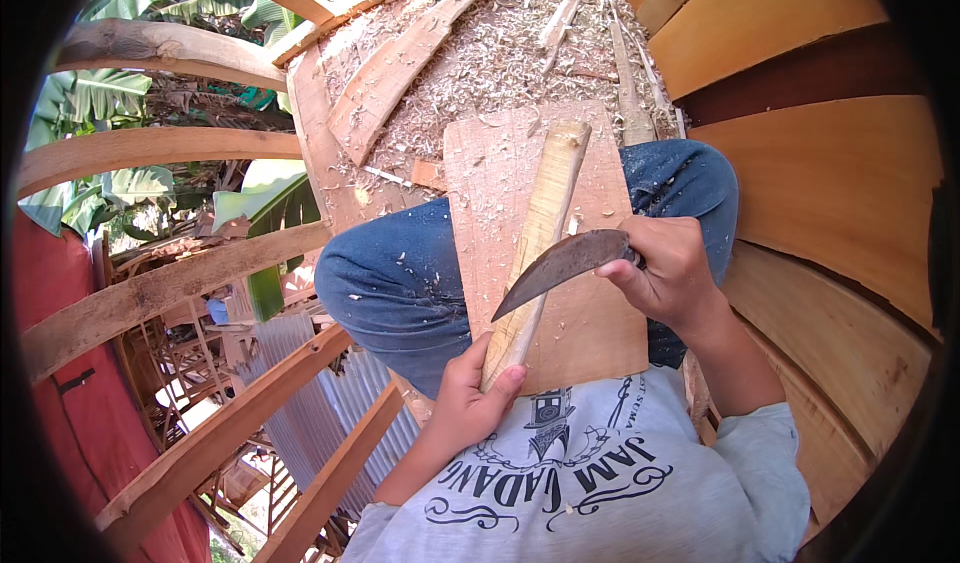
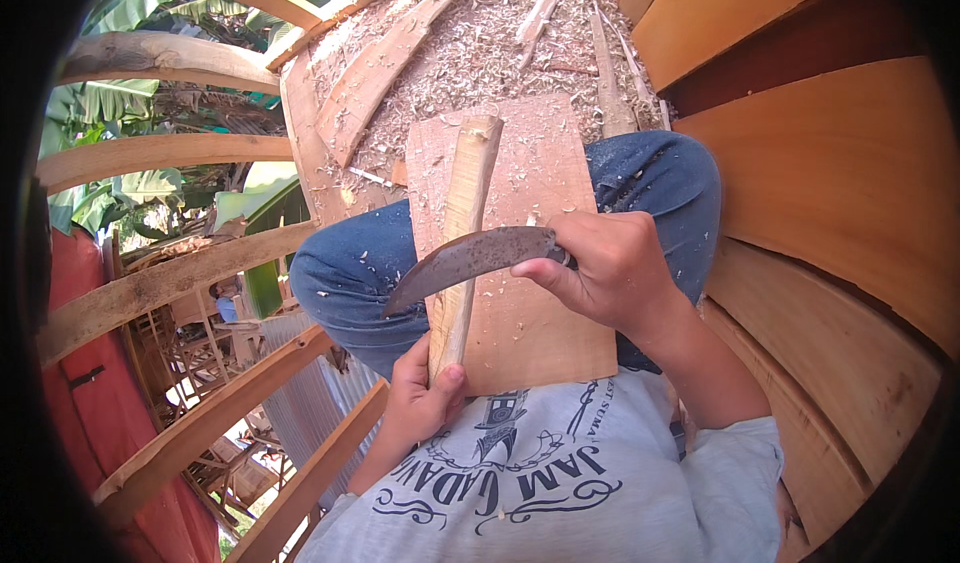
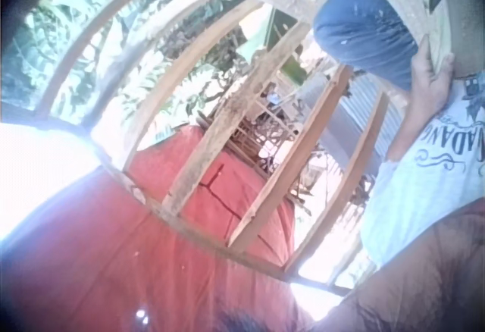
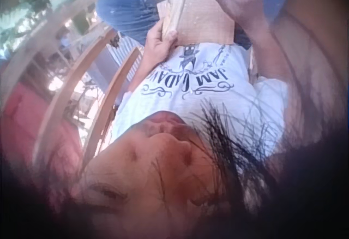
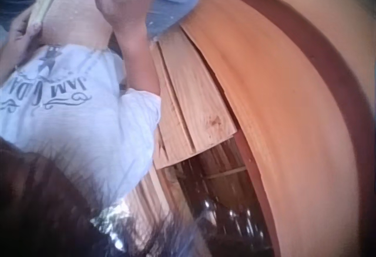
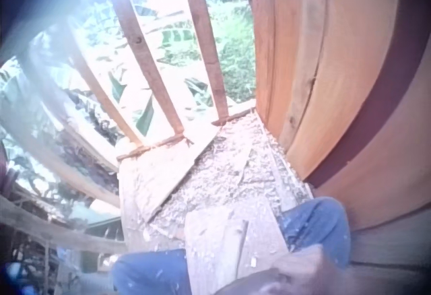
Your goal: The person sits cross-legged on a wooden platform and uses a curved knife to shave and shape a long, thin piece of light-colored wood. They hold the wood against their legs and repeatedly scrape the blade along its length to remove thin strips of material.
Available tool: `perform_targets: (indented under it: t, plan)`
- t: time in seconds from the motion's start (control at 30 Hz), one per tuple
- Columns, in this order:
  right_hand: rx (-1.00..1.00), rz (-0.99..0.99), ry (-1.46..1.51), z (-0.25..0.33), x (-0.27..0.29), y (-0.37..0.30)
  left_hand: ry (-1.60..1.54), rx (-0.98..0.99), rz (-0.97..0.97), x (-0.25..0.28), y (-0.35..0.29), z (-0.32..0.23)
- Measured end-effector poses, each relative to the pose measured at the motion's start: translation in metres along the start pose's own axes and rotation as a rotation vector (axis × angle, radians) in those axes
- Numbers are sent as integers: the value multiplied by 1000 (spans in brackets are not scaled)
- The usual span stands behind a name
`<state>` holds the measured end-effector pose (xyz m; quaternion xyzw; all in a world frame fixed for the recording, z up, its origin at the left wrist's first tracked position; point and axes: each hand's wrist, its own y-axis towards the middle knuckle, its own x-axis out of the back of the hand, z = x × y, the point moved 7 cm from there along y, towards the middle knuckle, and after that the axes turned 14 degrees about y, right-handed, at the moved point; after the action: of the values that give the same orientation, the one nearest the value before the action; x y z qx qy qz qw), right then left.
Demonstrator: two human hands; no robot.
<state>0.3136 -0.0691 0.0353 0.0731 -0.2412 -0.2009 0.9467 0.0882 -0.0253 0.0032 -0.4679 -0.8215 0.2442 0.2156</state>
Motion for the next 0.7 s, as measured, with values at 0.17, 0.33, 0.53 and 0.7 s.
perform_targets:
  t: [0.17,0.33,0.53,0.7]
  plan:
    - [-127,-25,-15,-12,1,-7,79,-38,-37,-1,-4,2]
    - [-72,-101,-46,-4,9,-7,180,-117,-74,-2,-5,-13]
    - [-81,-72,-102,-20,27,4,217,-74,-61,-4,-11,-8]
    - [-233,-141,80,-29,24,7,282,-123,-89,-2,-10,-8]
